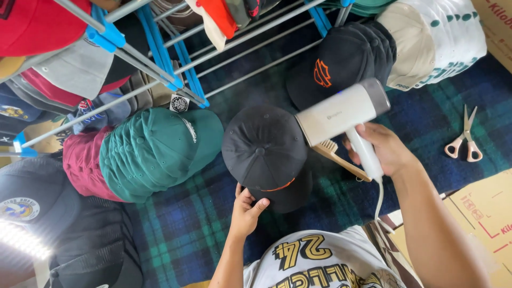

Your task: Steaming and brushing baseball caps to clean and reshape them using a hair dryer and a hand brush.

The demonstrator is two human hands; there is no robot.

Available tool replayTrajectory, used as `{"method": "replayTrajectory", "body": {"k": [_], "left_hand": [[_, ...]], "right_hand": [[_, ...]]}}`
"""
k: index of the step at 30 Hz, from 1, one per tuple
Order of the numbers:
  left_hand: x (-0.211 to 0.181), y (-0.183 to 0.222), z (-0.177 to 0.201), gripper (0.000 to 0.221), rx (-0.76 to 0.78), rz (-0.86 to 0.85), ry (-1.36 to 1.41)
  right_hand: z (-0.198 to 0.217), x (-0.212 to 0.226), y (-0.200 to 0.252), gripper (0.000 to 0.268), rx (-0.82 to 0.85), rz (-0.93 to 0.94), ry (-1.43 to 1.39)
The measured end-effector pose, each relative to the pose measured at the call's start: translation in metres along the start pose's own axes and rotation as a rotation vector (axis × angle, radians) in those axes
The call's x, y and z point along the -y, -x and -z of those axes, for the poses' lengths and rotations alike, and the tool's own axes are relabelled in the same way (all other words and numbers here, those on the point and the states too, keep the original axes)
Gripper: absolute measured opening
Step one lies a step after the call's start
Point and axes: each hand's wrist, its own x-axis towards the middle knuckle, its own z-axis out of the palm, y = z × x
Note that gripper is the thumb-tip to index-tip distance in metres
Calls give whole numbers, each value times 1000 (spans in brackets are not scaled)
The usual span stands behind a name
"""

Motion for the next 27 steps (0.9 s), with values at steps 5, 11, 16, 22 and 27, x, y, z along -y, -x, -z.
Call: {"method": "replayTrajectory", "body": {"k": [5,11,16,22,27], "left_hand": [[14,-1,3,21,-20,-6,79],[-18,-5,5,19,-22,-10,243],[-21,-3,4,22,-63,-40,202],[4,5,8,42,-6,-23,86],[-5,9,10,39,-11,8,68]], "right_hand": [[-21,-40,48,46,-146,71,103],[-36,-93,78,47,-308,149,29],[-61,-80,99,48,-300,240,71],[-49,-24,101,42,-167,314,231],[-116,95,99,47,-287,47,1411]]}}
